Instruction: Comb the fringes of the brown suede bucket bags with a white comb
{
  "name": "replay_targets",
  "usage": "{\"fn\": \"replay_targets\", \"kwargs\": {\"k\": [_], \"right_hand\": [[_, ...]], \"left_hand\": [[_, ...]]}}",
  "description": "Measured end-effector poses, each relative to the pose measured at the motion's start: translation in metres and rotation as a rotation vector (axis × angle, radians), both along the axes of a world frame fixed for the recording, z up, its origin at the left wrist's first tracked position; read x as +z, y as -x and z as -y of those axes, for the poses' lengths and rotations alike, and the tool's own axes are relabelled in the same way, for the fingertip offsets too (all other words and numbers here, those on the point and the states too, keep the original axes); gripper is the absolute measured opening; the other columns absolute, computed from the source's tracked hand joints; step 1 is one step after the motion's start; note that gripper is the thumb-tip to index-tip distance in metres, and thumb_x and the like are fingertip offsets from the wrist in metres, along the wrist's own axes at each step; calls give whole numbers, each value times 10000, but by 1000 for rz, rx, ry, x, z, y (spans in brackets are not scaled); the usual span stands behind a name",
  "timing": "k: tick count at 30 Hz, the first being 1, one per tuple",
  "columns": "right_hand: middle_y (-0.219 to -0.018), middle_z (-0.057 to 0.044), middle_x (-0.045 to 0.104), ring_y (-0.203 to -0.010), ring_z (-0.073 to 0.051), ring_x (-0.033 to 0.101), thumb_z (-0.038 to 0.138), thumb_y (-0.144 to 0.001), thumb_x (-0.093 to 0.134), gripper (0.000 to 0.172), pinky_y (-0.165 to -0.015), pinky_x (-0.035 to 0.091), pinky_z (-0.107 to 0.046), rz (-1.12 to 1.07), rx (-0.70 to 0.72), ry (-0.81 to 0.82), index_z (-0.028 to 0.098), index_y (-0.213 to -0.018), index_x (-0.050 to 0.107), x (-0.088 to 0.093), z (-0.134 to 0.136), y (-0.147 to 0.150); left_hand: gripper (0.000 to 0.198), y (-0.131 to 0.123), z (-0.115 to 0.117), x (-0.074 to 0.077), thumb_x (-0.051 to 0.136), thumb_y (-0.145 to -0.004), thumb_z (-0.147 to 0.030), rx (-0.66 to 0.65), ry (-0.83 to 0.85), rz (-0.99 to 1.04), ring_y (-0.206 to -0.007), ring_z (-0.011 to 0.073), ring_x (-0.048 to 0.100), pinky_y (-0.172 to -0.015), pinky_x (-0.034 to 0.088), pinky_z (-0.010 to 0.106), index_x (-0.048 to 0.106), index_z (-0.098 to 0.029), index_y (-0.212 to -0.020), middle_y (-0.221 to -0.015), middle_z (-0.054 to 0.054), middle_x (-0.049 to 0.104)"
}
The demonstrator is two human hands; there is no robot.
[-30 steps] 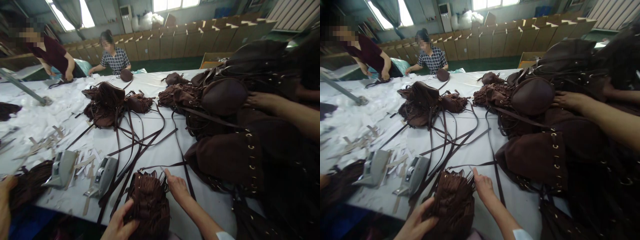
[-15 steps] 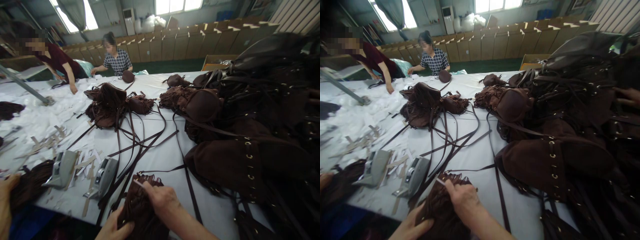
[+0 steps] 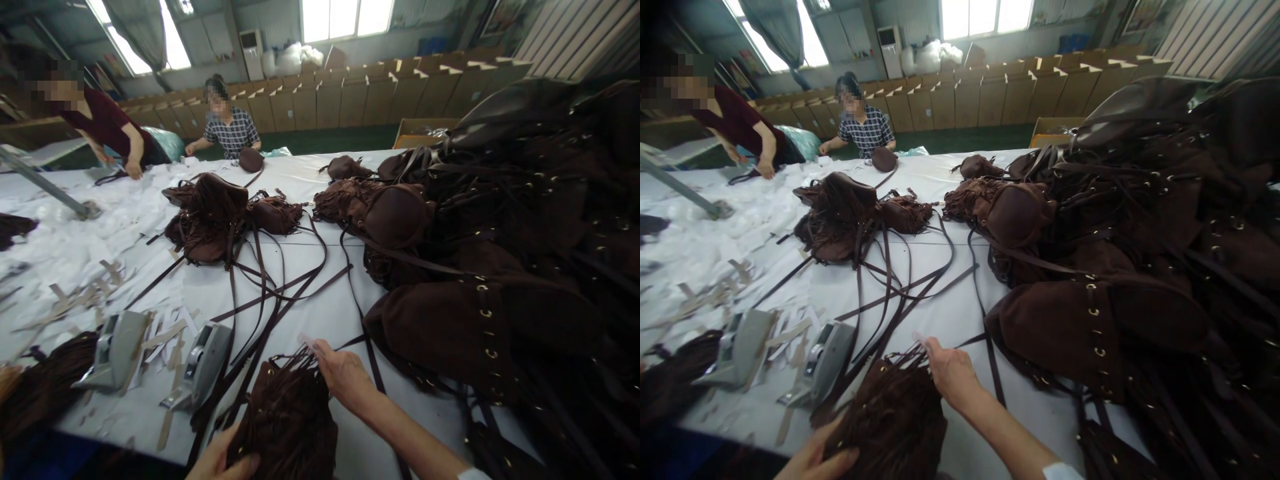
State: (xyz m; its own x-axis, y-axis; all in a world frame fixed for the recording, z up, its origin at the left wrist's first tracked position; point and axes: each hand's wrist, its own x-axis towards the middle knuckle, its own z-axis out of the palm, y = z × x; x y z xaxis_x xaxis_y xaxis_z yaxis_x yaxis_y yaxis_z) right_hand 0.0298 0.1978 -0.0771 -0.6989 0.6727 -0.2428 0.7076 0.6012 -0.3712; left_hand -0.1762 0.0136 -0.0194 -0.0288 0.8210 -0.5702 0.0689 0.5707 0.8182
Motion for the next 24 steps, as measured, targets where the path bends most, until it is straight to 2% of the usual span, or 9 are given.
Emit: {"fn": "replay_targets", "kwargs": {"k": [4, 7, 9, 10, 13, 16, 18, 21, 24], "right_hand": [[-747, -37, 675, -676, -170, 662, 235, -968, 330, 219, -572, 368, -242, -74, -91, 97, 166, -1039, 526, -6, 9, -10], [-725, -28, 666, -680, -183, 662, 250, -950, 382, 201, -581, 374, -247, -68, -29, 86, 165, -1055, 531, -14, 34, -9], [-720, -26, 658, -657, -183, 656, 242, -944, 393, 204, -577, 388, -248, -65, 60, 50, 168, -1054, 547, -17, 49, -5], [-714, -24, 651, -642, -179, 652, 233, -949, 379, 214, -568, 395, -246, -61, 98, 23, 171, -1052, 556, -18, 54, -4], [-694, -19, 632, -617, -160, 651, 187, -961, 335, 263, -539, 409, -224, 5, 39, -59, 178, -1094, 562, -21, 43, -17], [-682, -46, 644, -625, -173, 678, 136, -958, 325, 293, -524, 420, -218, 208, -281, -101, 146, -1164, 533, -22, 6, -60], [-643, -72, 646, -630, -206, 693, 121, -956, 317, 284, -509, 420, -229, 314, -438, -92, 104, -1128, 542, -21, -15, -92], [-620, -59, 648, -635, -199, 699, 126, -956, 338, 252, -503, 415, -215, 320, -459, -61, 119, -1091, 550, -11, -14, -109], [-707, -29, 678, -667, -158, 697, 104, -944, 376, 298, -541, 434, -193, 177, -251, -83, 190, -1202, 499, 4, 24, -72]], "left_hand": [[646, 18, -15, -2, 789, -622, -370, -91, 41, 249, -1211, 357, 520, -1065, 368, 467, 625, -200, -1224, -1249, 78, 640], [749, 25, -37, -14, 637, -737, -581, -19, 208, 405, -1081, 338, 614, -964, 446, 477, 492, -149, -1332, -1145, 136, 676], [820, 25, -53, -27, 516, -798, -636, 72, 303, 289, -1056, 312, 631, -936, 465, 448, 345, -117, -1410, -1136, 160, 669], [883, 24, -60, -33, 559, -788, -592, 88, 303, 186, -1089, 295, 617, -960, 451, 422, 240, -104, -1450, -1182, 169, 647], [1117, 21, -69, -48, 717, -636, -221, -50, 155, -112, -1210, 248, 537, -1062, 355, 343, 13, -110, -1495, -1374, 164, 521], [858, 18, -58, -57, 575, -601, -89, -274, 110, -183, -1171, 247, 562, -1029, 389, 327, 335, -112, -1426, -1313, 115, 588], [685, 14, -45, -60, 522, -623, -111, -317, 159, -133, -1139, 256, 586, -978, 440, 327, 501, -112, -1308, -1239, 94, 642], [815, 6, -31, -57, 531, -632, -132, -214, 112, -192, -1297, 250, 461, -1088, 346, 330, 350, -100, -1426, -1417, 108, 501], [910, -8, -31, -40, 525, -664, -131, -226, 19, -349, -1380, 223, 350, -1158, 215, 335, 151, -57, -1490, -1494, 139, 390]]}}
